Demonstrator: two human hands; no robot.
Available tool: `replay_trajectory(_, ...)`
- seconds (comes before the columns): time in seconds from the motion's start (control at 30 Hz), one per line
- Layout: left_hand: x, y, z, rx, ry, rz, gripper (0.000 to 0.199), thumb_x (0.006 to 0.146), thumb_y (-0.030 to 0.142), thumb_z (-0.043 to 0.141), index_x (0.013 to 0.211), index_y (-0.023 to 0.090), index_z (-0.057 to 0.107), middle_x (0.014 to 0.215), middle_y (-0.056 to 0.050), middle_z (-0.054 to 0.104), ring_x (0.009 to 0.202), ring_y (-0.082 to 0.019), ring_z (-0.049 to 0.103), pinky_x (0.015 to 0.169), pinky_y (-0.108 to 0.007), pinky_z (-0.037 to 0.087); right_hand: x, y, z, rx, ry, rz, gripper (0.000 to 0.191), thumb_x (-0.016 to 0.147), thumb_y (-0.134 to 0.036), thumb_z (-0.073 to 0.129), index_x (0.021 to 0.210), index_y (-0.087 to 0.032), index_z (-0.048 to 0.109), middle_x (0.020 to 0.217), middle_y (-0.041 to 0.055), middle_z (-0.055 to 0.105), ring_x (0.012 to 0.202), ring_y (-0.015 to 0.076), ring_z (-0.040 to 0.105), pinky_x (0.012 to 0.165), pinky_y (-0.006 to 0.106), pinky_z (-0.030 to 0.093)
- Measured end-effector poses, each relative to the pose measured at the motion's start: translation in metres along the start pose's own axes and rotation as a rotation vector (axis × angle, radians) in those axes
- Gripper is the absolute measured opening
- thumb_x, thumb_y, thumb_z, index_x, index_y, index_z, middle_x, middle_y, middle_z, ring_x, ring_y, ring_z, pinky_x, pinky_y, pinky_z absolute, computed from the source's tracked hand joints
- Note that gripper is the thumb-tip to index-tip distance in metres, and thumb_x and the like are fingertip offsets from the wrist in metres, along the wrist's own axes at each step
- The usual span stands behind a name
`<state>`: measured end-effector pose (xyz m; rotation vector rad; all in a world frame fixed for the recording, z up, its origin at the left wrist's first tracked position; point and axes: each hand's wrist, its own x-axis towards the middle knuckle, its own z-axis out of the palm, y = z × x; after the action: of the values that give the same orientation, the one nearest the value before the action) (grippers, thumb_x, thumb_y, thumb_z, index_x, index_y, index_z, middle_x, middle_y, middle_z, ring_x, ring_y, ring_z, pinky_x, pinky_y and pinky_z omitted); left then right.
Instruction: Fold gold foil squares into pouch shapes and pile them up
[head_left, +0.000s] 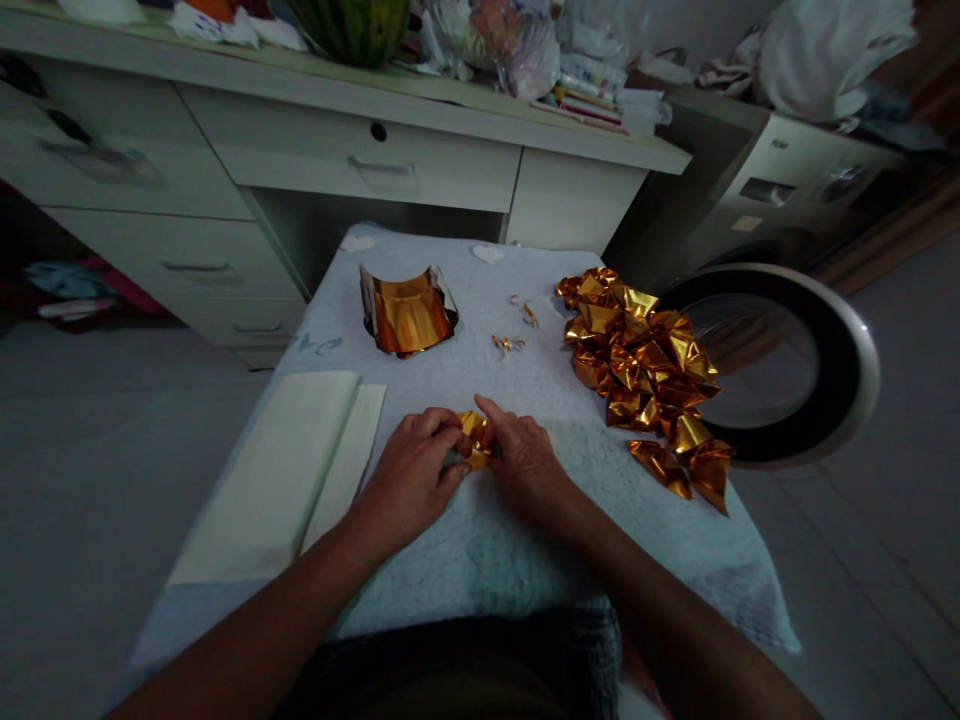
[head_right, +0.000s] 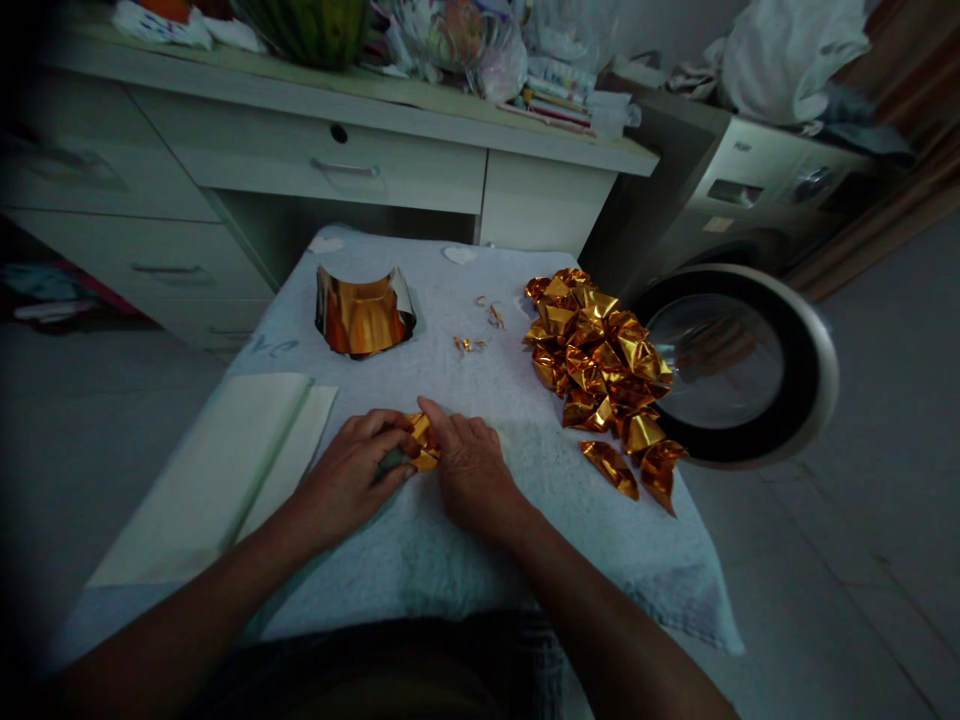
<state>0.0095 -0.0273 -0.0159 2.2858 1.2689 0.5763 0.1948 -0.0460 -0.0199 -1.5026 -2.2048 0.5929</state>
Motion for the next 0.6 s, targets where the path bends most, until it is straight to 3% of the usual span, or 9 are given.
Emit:
replay_trajectory(0.13, -0.001, -0.001, -0.001, -0.001, 0.001, 0.021, 0.013, 0.081, 0.013, 0.060, 0.092, 0.021, 0.062, 0.113, -0.006, 0.056, 0.105, -0.025, 0.052, 0.094, -0.045, 0.045, -0.003, -0.002, -0.003, 0.026, 0.015, -0.007, 0.068, 0.077, -0.001, 0.040, 0.142, -0.017, 0.030, 0.110, 0.0087, 0.058, 0.096, 0.0219, 0.046, 0.090, 0.042, 0.039)
replay_trajectory(0.3, 0.000, -0.003, -0.002, -0.013, -0.010, 0.051, 0.017, 0.081, 0.014, 0.058, 0.095, 0.022, 0.064, 0.114, -0.006, 0.056, 0.108, -0.024, 0.052, 0.098, -0.045, 0.044, -0.002, -0.011, -0.010, -0.057, -0.007, -0.027, 0.028, 0.080, -0.011, 0.054, 0.108, -0.015, 0.053, 0.104, 0.0091, 0.059, 0.095, 0.0230, 0.048, 0.086, 0.039, 0.040)
replay_trajectory(0.4, 0.000, -0.003, -0.004, -0.016, -0.012, 0.058, 0.021, 0.077, 0.014, 0.058, 0.096, 0.020, 0.065, 0.115, -0.007, 0.056, 0.110, -0.025, 0.051, 0.099, -0.045, 0.044, 0.002, -0.013, -0.014, -0.202, -0.056, -0.095, 0.012, 0.088, -0.017, 0.056, 0.100, -0.017, 0.060, 0.102, 0.0081, 0.062, 0.093, 0.0227, 0.050, 0.085, 0.037, 0.040)
replay_trajectory(0.6, -0.001, -0.004, -0.006, -0.025, -0.023, 0.058, 0.031, 0.070, 0.009, 0.057, 0.098, 0.020, 0.065, 0.118, -0.007, 0.056, 0.113, -0.025, 0.050, 0.102, -0.045, 0.044, 0.006, -0.015, -0.019, -0.470, -0.124, -0.279, 0.016, 0.097, -0.024, 0.051, 0.106, -0.020, 0.065, 0.099, 0.0068, 0.065, 0.087, 0.0224, 0.054, 0.078, 0.037, 0.041)
